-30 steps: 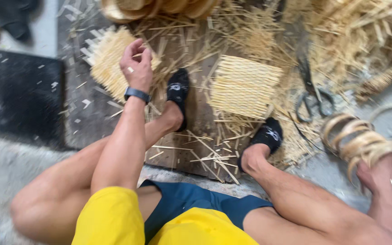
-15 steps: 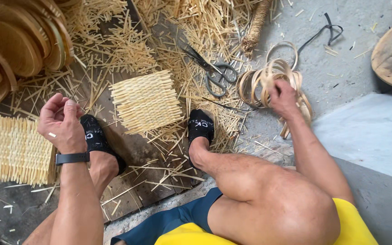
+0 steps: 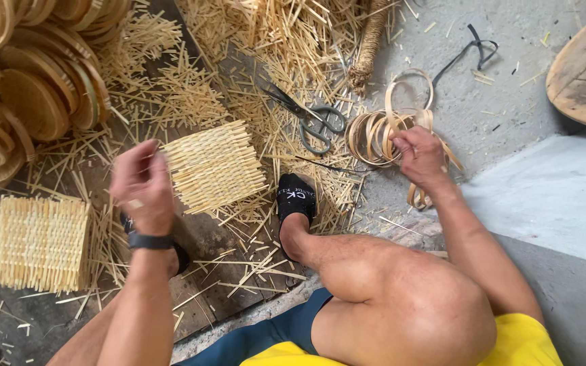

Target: The person sits on the floor assembling woven bamboo steamer baskets. They weave thin bamboo strips into a flat mat, bend and fit a bamboo rim ring around the woven mat, trim excess material with scissors, and place finished baskets onto a large stack of completed baskets.

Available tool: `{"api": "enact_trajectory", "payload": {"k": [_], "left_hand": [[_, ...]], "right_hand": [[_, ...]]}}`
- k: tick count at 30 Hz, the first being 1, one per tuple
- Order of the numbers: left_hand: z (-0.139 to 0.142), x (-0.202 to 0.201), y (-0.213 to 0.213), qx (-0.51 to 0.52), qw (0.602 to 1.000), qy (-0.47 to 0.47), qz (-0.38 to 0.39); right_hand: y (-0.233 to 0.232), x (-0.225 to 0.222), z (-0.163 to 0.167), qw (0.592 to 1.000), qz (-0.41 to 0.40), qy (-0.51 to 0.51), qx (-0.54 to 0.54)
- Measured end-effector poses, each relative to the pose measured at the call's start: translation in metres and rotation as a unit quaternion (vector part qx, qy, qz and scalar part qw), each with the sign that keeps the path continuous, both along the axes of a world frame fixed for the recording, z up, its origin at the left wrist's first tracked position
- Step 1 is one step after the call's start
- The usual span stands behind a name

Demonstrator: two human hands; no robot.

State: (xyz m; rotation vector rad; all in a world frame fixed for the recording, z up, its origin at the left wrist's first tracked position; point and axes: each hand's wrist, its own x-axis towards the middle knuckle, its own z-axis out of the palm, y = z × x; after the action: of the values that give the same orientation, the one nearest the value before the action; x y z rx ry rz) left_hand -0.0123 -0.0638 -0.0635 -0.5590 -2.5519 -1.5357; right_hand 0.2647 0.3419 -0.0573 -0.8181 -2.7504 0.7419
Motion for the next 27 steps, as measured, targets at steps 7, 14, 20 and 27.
{"api": "enact_trajectory", "payload": {"k": [7, 14, 20, 27], "left_hand": [[0.042, 0.032, 0.123, 0.218, 0.85, -0.405, -0.257], [0.069, 0.042, 0.106, 0.434, 0.711, -0.536, -0.138], [0.095, 0.015, 0.075, 0.353, 0.675, -0.631, -0.146], [0.086, 0.0, 0.072, 0.278, 0.691, -0.665, -0.063]], "right_hand": [[-0.033, -0.076, 0.108, 0.682, 0.129, 0.119, -0.71], [-0.091, -0.159, 0.151, 0.925, 0.341, 0.163, -0.027], [-0.137, -0.198, 0.145, 0.888, 0.444, 0.12, -0.014], [-0.188, -0.219, 0.125, 0.863, 0.448, 0.171, 0.158]]}}
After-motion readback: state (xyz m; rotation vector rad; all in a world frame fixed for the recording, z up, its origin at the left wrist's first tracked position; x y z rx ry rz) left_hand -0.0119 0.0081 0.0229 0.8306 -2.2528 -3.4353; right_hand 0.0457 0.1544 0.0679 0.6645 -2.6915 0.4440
